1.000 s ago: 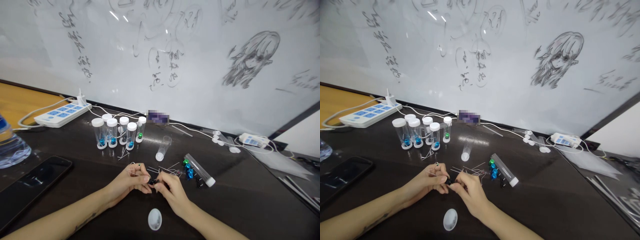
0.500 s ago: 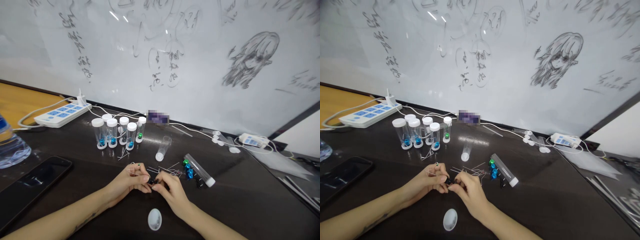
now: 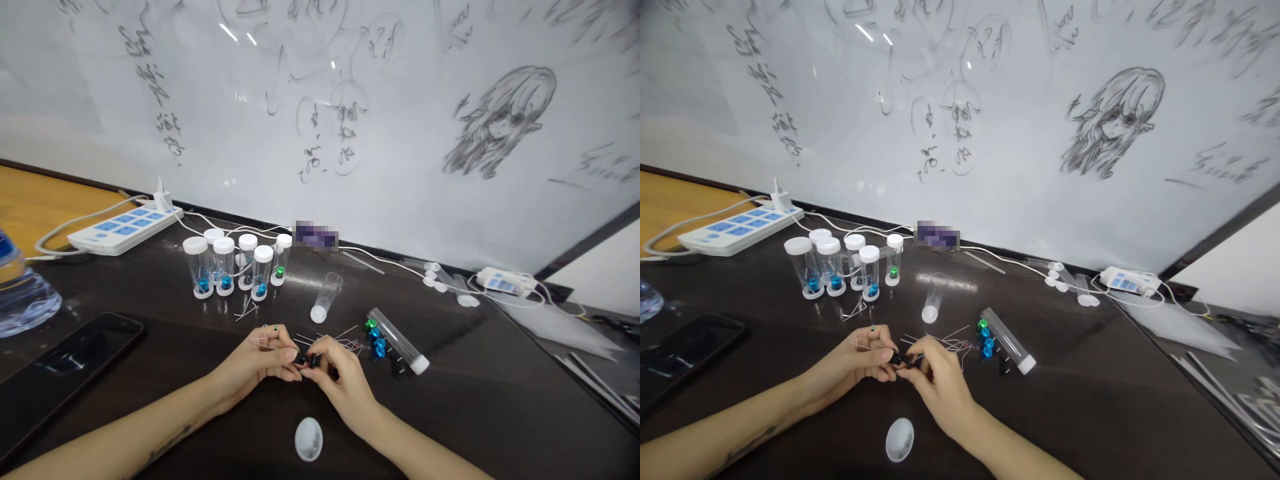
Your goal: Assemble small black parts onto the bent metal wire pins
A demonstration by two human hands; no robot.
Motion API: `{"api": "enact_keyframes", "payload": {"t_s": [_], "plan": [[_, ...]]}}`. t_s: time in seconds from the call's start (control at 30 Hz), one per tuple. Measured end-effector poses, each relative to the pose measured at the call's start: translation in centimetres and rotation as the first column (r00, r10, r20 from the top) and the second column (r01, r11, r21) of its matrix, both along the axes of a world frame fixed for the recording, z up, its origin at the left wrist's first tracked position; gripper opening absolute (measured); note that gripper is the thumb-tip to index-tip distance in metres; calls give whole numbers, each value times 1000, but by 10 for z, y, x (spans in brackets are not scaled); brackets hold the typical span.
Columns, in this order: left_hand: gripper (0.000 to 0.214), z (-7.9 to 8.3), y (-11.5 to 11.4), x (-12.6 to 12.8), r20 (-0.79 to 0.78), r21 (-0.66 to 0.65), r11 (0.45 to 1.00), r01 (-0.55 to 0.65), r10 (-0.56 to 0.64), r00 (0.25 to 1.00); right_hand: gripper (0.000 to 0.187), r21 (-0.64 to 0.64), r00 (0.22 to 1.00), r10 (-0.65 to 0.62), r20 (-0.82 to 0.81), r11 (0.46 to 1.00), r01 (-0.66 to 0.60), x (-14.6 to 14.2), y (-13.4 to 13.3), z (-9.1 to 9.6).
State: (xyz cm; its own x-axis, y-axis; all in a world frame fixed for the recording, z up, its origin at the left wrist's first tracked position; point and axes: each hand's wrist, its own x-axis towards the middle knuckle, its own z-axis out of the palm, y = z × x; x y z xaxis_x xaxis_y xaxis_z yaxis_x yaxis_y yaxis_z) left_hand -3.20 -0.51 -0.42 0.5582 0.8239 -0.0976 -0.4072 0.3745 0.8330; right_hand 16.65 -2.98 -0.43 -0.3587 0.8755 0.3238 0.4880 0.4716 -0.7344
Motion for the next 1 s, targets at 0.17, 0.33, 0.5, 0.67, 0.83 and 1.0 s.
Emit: {"api": "enact_keyframes", "payload": {"t_s": [0.17, 0.33, 0.5, 0.67, 0.83, 1.0], "plan": [[16, -1, 0, 0, -6, 14, 1000, 28, -28, 1000, 27, -40, 999, 46, 18, 998, -45, 1, 0, 2], [15, -1, 0, 0, 7, 7, 1000, 12, -12, 1000, 17, 0, 1000, 18, 11, 1000, -18, 0, -1, 3], [16, -1, 0, 0, -2, 13, 1000, 29, -29, 1000, 27, -2, 999, 41, 34, 999, -41, 0, 0, 3], [16, -1, -1, 0, -2, 24, 999, 44, -44, 999, 39, -17, 994, 81, 77, 997, -80, 0, 0, 4], [14, -2, 0, -1, 7, 18, 999, 29, -29, 1000, 15, -1, 997, 36, 67, 999, -36, -1, -3, 5], [13, -1, 0, 0, 0, 31, 998, 51, -51, 999, 40, -24, 992, 92, 81, 996, -90, 2, -2, 4]]}}
